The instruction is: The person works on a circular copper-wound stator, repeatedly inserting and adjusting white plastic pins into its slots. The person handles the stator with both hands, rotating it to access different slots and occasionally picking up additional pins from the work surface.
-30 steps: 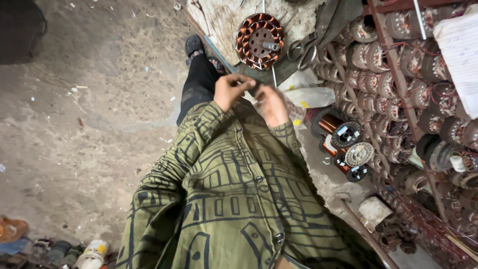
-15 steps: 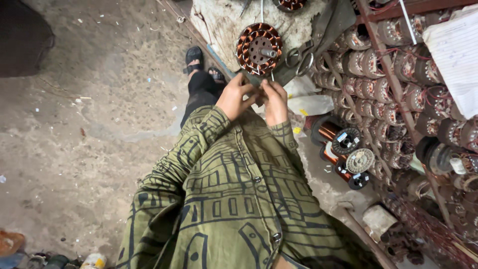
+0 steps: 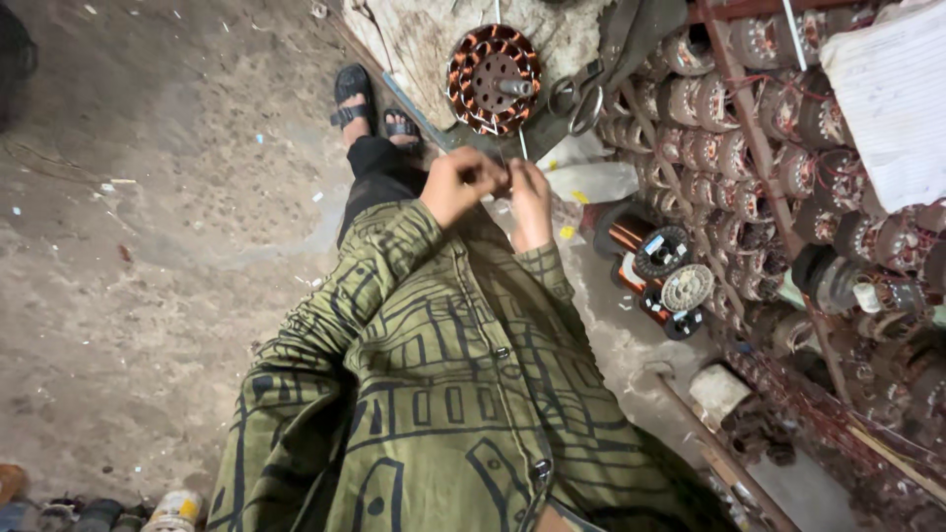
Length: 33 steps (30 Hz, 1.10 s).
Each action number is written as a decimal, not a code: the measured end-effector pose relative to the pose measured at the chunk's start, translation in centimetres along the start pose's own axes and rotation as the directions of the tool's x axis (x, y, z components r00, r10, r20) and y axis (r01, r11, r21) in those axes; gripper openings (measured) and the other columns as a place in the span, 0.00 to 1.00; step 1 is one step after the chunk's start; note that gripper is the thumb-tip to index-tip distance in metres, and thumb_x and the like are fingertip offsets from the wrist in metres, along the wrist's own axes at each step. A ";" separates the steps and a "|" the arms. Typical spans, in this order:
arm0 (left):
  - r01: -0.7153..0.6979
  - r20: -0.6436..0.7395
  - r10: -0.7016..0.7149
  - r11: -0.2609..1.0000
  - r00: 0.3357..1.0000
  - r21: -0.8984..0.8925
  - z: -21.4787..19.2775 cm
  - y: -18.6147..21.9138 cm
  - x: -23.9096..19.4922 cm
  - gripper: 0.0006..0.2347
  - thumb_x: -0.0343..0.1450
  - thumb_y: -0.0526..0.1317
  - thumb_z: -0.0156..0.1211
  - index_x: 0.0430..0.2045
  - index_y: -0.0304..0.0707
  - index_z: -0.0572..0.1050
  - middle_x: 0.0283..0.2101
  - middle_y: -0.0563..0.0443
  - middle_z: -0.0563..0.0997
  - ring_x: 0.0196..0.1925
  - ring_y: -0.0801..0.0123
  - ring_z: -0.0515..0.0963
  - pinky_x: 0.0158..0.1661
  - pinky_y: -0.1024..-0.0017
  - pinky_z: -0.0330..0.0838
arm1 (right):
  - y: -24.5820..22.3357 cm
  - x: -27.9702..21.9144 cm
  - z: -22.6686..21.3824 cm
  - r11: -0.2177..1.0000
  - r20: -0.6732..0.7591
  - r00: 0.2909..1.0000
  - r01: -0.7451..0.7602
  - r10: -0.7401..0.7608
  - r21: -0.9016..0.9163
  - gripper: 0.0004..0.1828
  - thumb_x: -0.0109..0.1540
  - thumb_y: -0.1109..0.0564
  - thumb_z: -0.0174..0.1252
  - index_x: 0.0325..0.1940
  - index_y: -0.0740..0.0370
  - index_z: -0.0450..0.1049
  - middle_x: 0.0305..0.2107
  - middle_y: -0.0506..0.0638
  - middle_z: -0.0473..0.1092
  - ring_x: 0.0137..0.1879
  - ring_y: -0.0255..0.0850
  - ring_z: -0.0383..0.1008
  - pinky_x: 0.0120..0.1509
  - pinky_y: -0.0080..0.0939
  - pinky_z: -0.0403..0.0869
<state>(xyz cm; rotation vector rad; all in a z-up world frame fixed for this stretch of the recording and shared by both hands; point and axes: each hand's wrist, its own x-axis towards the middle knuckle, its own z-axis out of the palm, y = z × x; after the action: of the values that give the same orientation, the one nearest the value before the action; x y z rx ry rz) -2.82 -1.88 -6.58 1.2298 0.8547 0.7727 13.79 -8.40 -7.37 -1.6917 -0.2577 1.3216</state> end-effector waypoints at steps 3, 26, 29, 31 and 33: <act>-0.229 0.134 0.194 0.916 0.972 0.331 -0.9 3.2 -0.5 0.06 0.67 0.36 0.67 0.34 0.37 0.81 0.35 0.39 0.84 0.37 0.49 0.84 0.41 0.61 0.77 | -2.6 1.1 1.2 0.998 0.278 0.960 -0.034 0.020 0.045 0.11 0.72 0.55 0.55 0.49 0.65 0.77 0.40 0.48 0.77 0.47 0.34 0.76 0.52 0.33 0.74; -0.058 0.078 0.037 0.957 0.996 0.284 -1.2 -0.3 4.5 0.08 0.76 0.36 0.56 0.46 0.32 0.77 0.37 0.35 0.83 0.40 0.47 0.84 0.42 0.62 0.77 | -3.9 3.2 0.1 0.853 0.241 0.904 0.417 -0.352 -0.315 0.07 0.70 0.59 0.57 0.38 0.63 0.73 0.25 0.40 0.67 0.30 0.26 0.65 0.34 0.28 0.63; 0.006 0.065 -0.016 0.987 0.998 0.158 -1.2 -0.4 4.8 0.08 0.77 0.37 0.57 0.45 0.32 0.77 0.36 0.37 0.84 0.38 0.50 0.83 0.42 0.63 0.77 | -4.1 3.7 1.0 0.843 0.233 0.899 0.432 -0.371 -0.321 0.06 0.69 0.59 0.57 0.38 0.63 0.72 0.24 0.39 0.67 0.30 0.25 0.64 0.33 0.28 0.62; -0.060 0.045 0.054 0.989 0.998 0.133 -1.1 -0.2 5.1 0.07 0.77 0.37 0.57 0.44 0.32 0.78 0.38 0.38 0.86 0.39 0.54 0.85 0.43 0.63 0.77 | -3.6 3.6 1.7 0.849 0.255 0.894 0.435 -0.368 -0.299 0.06 0.69 0.59 0.56 0.39 0.63 0.72 0.24 0.39 0.66 0.30 0.25 0.63 0.33 0.28 0.62; -0.102 0.052 0.092 0.971 0.994 0.217 -1.5 0.4 5.0 0.08 0.76 0.37 0.58 0.45 0.33 0.78 0.39 0.37 0.84 0.40 0.53 0.86 0.42 0.64 0.78 | -2.7 2.6 2.0 0.873 0.282 0.896 0.415 -0.343 -0.256 0.07 0.70 0.59 0.57 0.38 0.63 0.70 0.25 0.39 0.65 0.31 0.25 0.63 0.35 0.28 0.62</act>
<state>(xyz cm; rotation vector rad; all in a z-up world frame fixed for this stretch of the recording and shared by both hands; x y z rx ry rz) -1.74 3.19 -6.99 1.4879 0.8678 0.7425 14.17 -4.17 -6.96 -1.6275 -0.9337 1.2132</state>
